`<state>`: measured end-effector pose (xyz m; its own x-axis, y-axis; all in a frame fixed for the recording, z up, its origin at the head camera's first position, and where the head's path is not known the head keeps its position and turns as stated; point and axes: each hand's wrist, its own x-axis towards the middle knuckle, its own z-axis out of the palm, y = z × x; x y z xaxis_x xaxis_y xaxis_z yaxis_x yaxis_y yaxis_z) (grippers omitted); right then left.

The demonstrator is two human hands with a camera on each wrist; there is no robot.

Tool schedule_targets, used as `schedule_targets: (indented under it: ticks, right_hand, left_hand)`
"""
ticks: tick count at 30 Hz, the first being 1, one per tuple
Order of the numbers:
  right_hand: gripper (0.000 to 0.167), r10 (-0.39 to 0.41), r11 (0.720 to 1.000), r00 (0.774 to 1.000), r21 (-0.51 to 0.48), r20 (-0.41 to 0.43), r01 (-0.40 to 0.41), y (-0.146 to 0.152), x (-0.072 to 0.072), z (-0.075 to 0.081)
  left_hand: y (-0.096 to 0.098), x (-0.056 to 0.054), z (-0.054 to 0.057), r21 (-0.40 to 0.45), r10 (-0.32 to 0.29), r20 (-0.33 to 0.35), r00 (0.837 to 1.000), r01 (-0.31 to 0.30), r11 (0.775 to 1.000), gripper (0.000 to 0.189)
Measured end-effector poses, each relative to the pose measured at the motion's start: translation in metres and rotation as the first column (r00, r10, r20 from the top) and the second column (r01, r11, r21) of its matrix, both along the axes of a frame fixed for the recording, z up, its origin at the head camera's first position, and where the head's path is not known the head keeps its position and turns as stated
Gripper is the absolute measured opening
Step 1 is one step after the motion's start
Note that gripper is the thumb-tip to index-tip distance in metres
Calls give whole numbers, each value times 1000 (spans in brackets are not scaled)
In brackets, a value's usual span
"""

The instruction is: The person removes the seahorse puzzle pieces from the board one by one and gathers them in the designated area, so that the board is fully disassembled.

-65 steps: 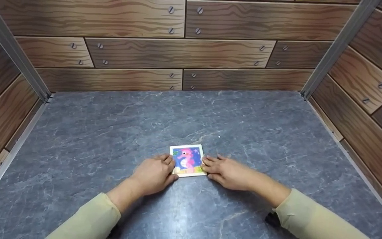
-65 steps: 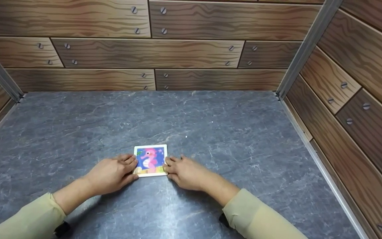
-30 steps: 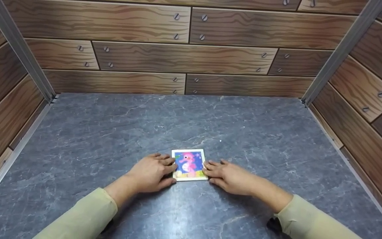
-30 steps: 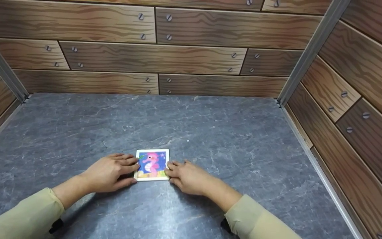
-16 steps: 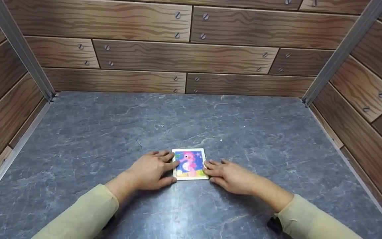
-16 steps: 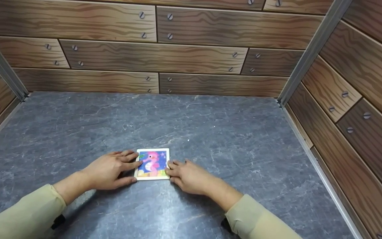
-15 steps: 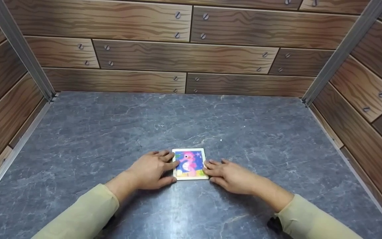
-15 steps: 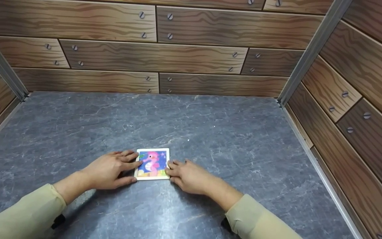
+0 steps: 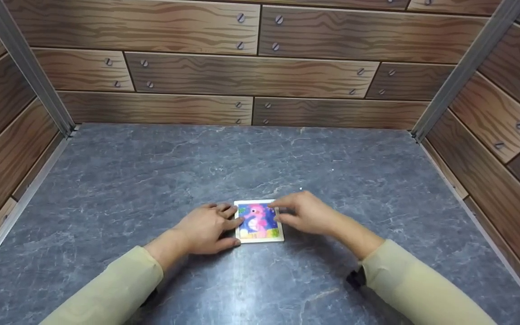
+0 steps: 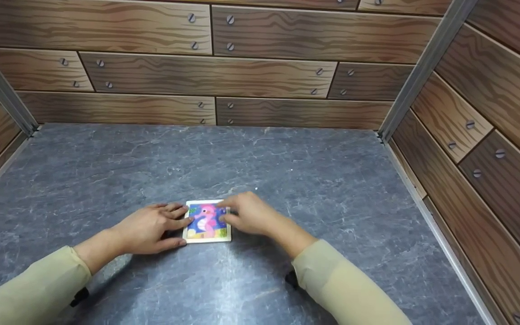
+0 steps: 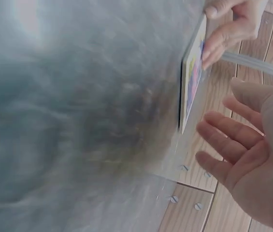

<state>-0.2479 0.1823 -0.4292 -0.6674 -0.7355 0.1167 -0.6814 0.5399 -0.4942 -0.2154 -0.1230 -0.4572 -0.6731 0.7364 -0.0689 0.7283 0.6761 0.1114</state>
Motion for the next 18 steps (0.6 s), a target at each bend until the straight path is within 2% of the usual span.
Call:
schedule_targets:
  ticks: [4, 8, 12, 18]
  right_hand:
    - [35, -70, 997, 992, -27, 109, 74, -14, -16, 3]
    - [38, -94, 991, 972, -71, 213, 111, -28, -27, 4]
    - [41, -90, 989, 956, -92, 279, 120, -41, -37, 2]
    - [44, -67, 992, 921, -72, 383, 102, -55, -49, -3]
  left_hand:
    - [0, 0, 0, -4, -1, 0, 1000, 1, 1000, 63]
    - [0, 0, 0, -2, -15, -21, 1000, 15, 1000, 62]
    - [1, -1, 1, -9, -21, -29, 999, 21, 1000, 62]
    - [1, 0, 1, -12, -15, -15, 1000, 15, 1000, 62]
